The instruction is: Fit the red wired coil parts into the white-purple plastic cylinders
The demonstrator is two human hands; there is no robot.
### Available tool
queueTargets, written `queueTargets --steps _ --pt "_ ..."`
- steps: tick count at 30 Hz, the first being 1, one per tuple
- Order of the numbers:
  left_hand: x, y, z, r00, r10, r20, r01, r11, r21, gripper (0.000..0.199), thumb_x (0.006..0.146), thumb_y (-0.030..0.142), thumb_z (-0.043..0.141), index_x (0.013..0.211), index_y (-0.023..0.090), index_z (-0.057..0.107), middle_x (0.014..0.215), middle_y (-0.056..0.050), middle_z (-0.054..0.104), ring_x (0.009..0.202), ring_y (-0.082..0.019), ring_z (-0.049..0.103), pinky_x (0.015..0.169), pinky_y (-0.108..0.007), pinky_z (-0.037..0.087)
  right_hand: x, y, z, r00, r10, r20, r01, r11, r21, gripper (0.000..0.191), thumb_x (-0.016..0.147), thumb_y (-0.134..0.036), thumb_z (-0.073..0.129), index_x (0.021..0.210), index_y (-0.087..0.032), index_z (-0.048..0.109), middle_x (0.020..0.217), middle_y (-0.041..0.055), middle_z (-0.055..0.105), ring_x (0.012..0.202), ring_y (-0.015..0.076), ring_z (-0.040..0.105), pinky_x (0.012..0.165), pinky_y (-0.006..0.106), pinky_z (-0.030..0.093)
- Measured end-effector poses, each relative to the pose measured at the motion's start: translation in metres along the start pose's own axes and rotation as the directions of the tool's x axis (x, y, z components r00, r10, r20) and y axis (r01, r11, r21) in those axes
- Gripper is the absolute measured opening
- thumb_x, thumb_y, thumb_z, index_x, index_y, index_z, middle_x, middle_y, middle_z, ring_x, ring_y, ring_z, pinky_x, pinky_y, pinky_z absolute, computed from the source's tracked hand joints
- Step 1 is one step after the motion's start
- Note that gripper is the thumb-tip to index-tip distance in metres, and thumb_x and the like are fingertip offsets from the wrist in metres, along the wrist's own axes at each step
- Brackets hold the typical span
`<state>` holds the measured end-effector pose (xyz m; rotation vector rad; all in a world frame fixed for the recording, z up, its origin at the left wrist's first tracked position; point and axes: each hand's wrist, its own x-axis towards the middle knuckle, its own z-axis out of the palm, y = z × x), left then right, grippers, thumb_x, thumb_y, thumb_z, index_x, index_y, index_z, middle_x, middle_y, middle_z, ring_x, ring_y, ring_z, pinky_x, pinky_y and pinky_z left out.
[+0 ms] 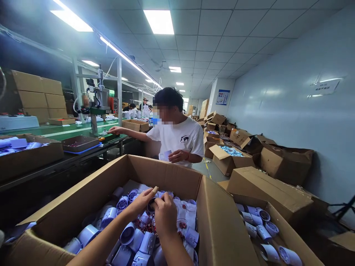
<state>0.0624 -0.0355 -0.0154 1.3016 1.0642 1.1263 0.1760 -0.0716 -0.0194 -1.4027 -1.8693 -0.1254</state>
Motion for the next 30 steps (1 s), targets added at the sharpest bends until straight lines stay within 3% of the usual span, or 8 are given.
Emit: queueTargets --steps 7,13,18,23,26,30 --pt "-0.004 0.002 -0.001 0.992 0.062 -0.113 -0.027 0.957 0.289 0.058 0.07 0.074 0.039 0.062 0.018 0.05 0.052 0.004 0.042 0.056 -0.013 0.041 0.051 -0.025 0.029 -0.003 -0.007 0.004 0.999 -0.047 0.009 0.047 0.996 -0.072 0.031 0.076 0.0 0.05 0.067 -0.022 0.069 0.081 0.0048 0.063 0.078 0.0181 0.053 0.067 0.028 0.038" --pt "-0.005 0.002 0.003 0.969 0.172 -0.176 -0.08 0.897 0.434 0.049 0.077 0.061 0.032 0.056 0.019 0.045 0.056 0.002 0.044 0.061 -0.015 0.041 0.056 -0.026 0.029 -0.005 -0.005 0.013 0.999 0.034 -0.038 -0.033 0.999 0.023 0.033 0.074 0.003 0.046 0.069 -0.019 0.069 0.088 0.0064 0.067 0.083 0.0193 0.055 0.074 0.03 0.042" --pt "-0.002 -0.003 0.003 0.977 0.15 -0.154 -0.078 0.914 0.398 0.038 0.07 0.055 0.041 0.054 0.02 0.041 0.055 0.004 0.038 0.059 -0.013 0.037 0.056 -0.026 0.028 -0.007 -0.004 0.019 0.993 0.095 -0.063 -0.086 0.987 0.139 0.033 0.074 0.002 0.041 0.068 -0.019 0.066 0.09 0.0061 0.068 0.085 0.0187 0.057 0.076 0.029 0.043" --pt "0.003 -0.006 0.001 0.987 0.108 -0.116 -0.077 0.967 0.244 0.036 0.065 0.054 0.047 0.054 0.02 0.042 0.056 0.005 0.038 0.06 -0.013 0.037 0.056 -0.025 0.03 -0.006 -0.005 0.019 0.983 0.147 -0.114 -0.126 0.977 0.174 0.028 0.074 -0.001 0.039 0.067 -0.021 0.057 0.072 0.0033 0.062 0.071 0.0186 0.056 0.067 0.029 0.042" --pt "0.004 -0.007 0.001 0.987 0.121 -0.105 -0.095 0.97 0.224 0.033 0.066 0.05 0.047 0.055 0.019 0.045 0.057 0.004 0.04 0.061 -0.014 0.04 0.058 -0.025 0.033 -0.005 -0.006 0.019 0.975 0.193 -0.108 -0.155 0.944 0.292 0.029 0.073 -0.003 0.042 0.087 -0.019 0.062 0.086 0.0057 0.067 0.083 0.02 0.061 0.075 0.031 0.045" --pt "0.003 -0.009 0.002 0.989 0.107 -0.103 -0.087 0.98 0.179 0.031 0.065 0.048 0.046 0.058 0.018 0.05 0.06 0.003 0.046 0.064 -0.015 0.043 0.062 -0.026 0.035 -0.004 -0.008 0.013 0.967 0.253 0.04 -0.245 0.867 0.434 0.045 0.071 -0.004 0.041 0.108 -0.017 0.063 0.107 0.0099 0.068 0.1 0.0209 0.063 0.087 0.032 0.046"
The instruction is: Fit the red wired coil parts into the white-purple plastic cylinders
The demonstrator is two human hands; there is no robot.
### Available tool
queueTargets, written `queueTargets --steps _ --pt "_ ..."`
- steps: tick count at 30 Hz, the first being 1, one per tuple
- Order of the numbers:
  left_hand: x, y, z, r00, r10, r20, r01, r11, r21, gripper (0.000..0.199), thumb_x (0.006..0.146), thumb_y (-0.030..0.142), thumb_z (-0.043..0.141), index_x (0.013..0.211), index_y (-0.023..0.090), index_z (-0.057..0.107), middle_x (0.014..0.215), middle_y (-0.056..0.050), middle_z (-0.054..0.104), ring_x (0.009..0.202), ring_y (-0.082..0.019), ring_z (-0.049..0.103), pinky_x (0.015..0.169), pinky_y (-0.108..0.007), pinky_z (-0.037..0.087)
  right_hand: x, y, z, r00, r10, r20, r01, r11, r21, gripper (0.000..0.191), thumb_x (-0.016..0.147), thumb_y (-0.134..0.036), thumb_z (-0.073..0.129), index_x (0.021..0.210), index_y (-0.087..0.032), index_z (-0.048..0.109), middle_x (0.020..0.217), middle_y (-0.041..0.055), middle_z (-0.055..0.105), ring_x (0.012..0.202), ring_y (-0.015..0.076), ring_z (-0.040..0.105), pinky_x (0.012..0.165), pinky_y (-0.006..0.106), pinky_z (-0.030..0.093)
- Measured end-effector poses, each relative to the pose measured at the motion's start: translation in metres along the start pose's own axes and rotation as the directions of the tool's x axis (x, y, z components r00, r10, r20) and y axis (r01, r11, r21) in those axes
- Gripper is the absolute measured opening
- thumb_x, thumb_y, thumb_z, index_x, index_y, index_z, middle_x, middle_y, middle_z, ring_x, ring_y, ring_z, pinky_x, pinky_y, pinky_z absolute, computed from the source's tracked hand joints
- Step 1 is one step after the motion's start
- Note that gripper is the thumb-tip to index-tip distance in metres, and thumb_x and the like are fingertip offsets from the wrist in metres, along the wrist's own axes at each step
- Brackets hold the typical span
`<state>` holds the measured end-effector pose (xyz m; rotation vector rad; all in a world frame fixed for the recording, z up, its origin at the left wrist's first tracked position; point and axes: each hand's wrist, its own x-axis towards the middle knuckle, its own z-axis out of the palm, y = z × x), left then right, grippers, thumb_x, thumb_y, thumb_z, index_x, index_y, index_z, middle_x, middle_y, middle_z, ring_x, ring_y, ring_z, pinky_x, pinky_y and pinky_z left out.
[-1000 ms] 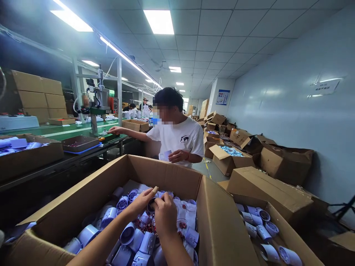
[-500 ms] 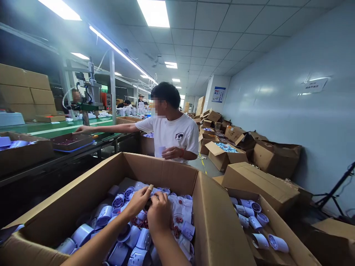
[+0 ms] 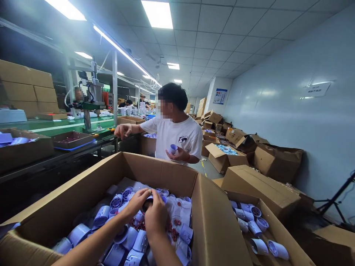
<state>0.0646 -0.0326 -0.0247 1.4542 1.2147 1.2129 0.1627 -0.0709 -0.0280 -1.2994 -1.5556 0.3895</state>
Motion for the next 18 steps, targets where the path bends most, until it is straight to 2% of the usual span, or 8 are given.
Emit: queueTargets --steps 4,11,15,18 --pt "-0.002 0.0006 -0.0008 0.999 -0.029 0.034 0.03 1.0 -0.007 0.029 0.065 0.046 0.045 0.061 0.018 0.052 0.063 0.002 0.048 0.066 -0.016 0.044 0.063 -0.026 0.036 0.0024 -0.0036 -0.0076 0.997 0.056 0.059 -0.059 0.997 0.048 0.042 0.069 -0.007 0.044 0.102 -0.018 0.068 0.102 0.0083 0.071 0.095 0.0217 0.066 0.085 0.031 0.049" --pt "-0.0032 0.005 -0.0045 0.996 -0.008 0.091 -0.011 0.979 0.203 0.023 0.065 0.04 0.042 0.055 0.019 0.048 0.057 0.003 0.044 0.063 -0.015 0.041 0.06 -0.025 0.031 0.0039 -0.0016 -0.0102 0.994 0.066 0.09 -0.067 0.998 0.009 0.035 0.064 -0.005 0.045 0.081 -0.021 0.072 0.082 0.0066 0.074 0.078 0.0231 0.068 0.068 0.028 0.049" --pt "-0.0041 0.0065 -0.0053 0.996 -0.002 0.095 -0.026 0.954 0.299 0.021 0.067 0.033 0.04 0.051 0.02 0.044 0.054 0.004 0.041 0.06 -0.014 0.039 0.057 -0.025 0.028 0.0045 0.0018 -0.0092 0.989 0.084 0.123 -0.09 0.995 0.046 0.032 0.063 -0.005 0.044 0.073 -0.02 0.071 0.074 0.0055 0.074 0.073 0.0228 0.068 0.063 0.027 0.047" --pt "-0.0043 0.0051 -0.0036 0.997 0.023 0.077 -0.048 0.936 0.35 0.022 0.069 0.031 0.04 0.05 0.02 0.042 0.052 0.004 0.041 0.059 -0.014 0.039 0.056 -0.025 0.026 0.0053 0.0053 -0.0084 0.986 0.095 0.139 -0.106 0.992 0.068 0.031 0.062 -0.004 0.044 0.069 -0.019 0.07 0.075 0.0054 0.074 0.074 0.0227 0.068 0.064 0.027 0.046"
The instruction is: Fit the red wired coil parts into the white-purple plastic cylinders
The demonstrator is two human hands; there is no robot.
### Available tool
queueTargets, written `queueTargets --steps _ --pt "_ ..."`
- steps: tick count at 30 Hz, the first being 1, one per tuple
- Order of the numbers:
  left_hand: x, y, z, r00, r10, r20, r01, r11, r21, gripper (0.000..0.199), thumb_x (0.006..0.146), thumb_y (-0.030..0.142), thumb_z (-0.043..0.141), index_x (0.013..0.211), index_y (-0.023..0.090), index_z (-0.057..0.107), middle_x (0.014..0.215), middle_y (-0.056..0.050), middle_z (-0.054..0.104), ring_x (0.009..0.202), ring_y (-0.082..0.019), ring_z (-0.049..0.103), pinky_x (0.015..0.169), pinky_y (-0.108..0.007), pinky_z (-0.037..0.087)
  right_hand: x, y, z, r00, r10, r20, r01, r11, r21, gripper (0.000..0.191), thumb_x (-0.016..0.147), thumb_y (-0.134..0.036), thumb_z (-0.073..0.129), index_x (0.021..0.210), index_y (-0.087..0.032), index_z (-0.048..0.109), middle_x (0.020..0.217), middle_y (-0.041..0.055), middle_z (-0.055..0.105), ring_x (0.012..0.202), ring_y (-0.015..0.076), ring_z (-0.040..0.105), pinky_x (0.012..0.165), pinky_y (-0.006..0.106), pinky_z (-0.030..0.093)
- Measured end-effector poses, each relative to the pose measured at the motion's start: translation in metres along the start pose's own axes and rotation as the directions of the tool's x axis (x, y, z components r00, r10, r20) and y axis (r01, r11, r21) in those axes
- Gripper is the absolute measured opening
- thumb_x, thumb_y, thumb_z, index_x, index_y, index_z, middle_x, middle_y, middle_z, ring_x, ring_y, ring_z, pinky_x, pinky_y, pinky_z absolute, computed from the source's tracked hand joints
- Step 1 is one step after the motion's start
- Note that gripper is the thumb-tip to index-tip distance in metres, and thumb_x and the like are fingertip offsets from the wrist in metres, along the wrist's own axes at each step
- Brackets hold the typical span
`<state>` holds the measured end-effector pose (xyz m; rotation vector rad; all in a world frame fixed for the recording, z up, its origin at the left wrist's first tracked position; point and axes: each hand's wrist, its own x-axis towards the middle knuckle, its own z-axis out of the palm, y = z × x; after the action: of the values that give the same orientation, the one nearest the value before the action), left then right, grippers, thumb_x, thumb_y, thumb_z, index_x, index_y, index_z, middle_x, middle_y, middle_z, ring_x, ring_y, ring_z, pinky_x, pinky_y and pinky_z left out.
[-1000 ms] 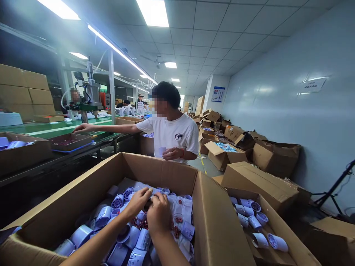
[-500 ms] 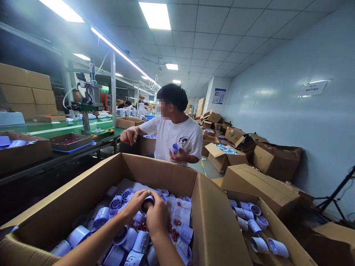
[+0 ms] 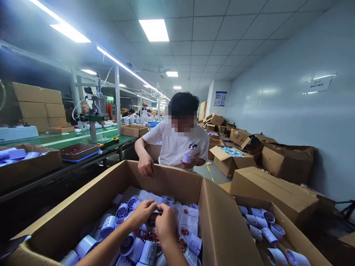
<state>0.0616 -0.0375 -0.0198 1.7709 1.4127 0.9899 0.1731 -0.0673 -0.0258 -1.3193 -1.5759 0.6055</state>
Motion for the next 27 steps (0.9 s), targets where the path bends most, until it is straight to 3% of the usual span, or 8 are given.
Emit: queueTargets --steps 4,11,16,19,22,25,27 --pt "0.001 -0.002 0.004 0.999 -0.012 -0.034 0.013 1.0 0.028 0.022 0.069 0.028 0.04 0.05 0.02 0.043 0.053 0.003 0.044 0.059 -0.014 0.041 0.057 -0.026 0.026 0.001 0.007 0.004 1.0 0.002 -0.005 -0.002 0.997 -0.073 0.032 0.061 -0.002 0.044 0.073 -0.02 0.067 0.076 0.005 0.073 0.073 0.0219 0.067 0.064 0.026 0.046" --pt "0.002 -0.006 0.008 0.995 -0.097 -0.012 0.098 0.991 0.087 0.023 0.069 0.028 0.039 0.049 0.02 0.046 0.055 -0.001 0.05 0.061 -0.017 0.044 0.057 -0.028 0.029 0.0 0.032 0.02 0.989 -0.145 -0.014 0.126 0.901 -0.414 0.038 0.07 0.003 0.035 0.074 -0.02 0.065 0.077 0.0096 0.072 0.073 0.0216 0.067 0.061 0.026 0.044" --pt "0.004 -0.008 0.006 0.994 -0.11 -0.013 0.111 0.988 0.105 0.025 0.07 0.027 0.04 0.05 0.018 0.051 0.054 -0.001 0.053 0.06 -0.016 0.047 0.058 -0.028 0.033 0.007 0.036 0.018 0.994 -0.078 0.08 0.106 0.884 -0.456 0.042 0.073 0.004 0.032 0.079 -0.02 0.066 0.084 0.0091 0.072 0.078 0.0195 0.067 0.065 0.025 0.043" --pt "0.004 -0.009 0.001 0.996 -0.091 0.019 0.088 0.992 0.091 0.026 0.074 0.029 0.04 0.06 0.015 0.058 0.064 -0.002 0.06 0.066 -0.016 0.052 0.063 -0.026 0.038 0.011 0.027 0.009 0.983 -0.029 0.183 0.08 0.956 -0.281 0.04 0.071 0.002 0.037 0.089 -0.02 0.066 0.094 0.008 0.072 0.091 0.0192 0.066 0.075 0.024 0.045" --pt "0.0 -0.005 -0.004 0.997 -0.065 0.038 0.065 0.998 -0.004 0.032 0.077 0.04 0.042 0.081 0.015 0.061 0.083 -0.004 0.066 0.082 -0.019 0.057 0.074 -0.026 0.043 0.01 0.016 0.002 0.961 -0.054 0.272 0.041 0.998 0.055 0.046 0.069 -0.003 0.045 0.109 -0.02 0.061 0.108 0.0054 0.069 0.102 0.0184 0.062 0.085 0.024 0.045" --pt "-0.003 0.001 -0.012 0.997 -0.079 0.008 0.08 0.987 -0.143 0.042 0.078 0.052 0.042 0.095 0.017 0.057 0.089 -0.006 0.067 0.089 -0.021 0.06 0.079 -0.028 0.047 0.012 0.011 0.002 0.952 0.011 0.305 -0.131 0.917 0.377 0.049 0.059 -0.004 0.06 0.106 -0.018 0.062 0.099 0.0041 0.071 0.096 0.0202 0.063 0.086 0.028 0.047" --pt "0.0 0.004 -0.021 0.994 -0.11 0.01 0.11 0.974 -0.196 0.043 0.078 0.053 0.044 0.101 0.019 0.054 0.094 -0.007 0.066 0.085 -0.021 0.063 0.069 -0.028 0.05 0.024 0.013 0.001 0.951 0.254 0.177 -0.309 0.759 0.573 0.04 0.051 -0.003 0.069 0.088 -0.017 0.066 0.08 0.0017 0.07 0.085 0.0203 0.064 0.08 0.03 0.049"
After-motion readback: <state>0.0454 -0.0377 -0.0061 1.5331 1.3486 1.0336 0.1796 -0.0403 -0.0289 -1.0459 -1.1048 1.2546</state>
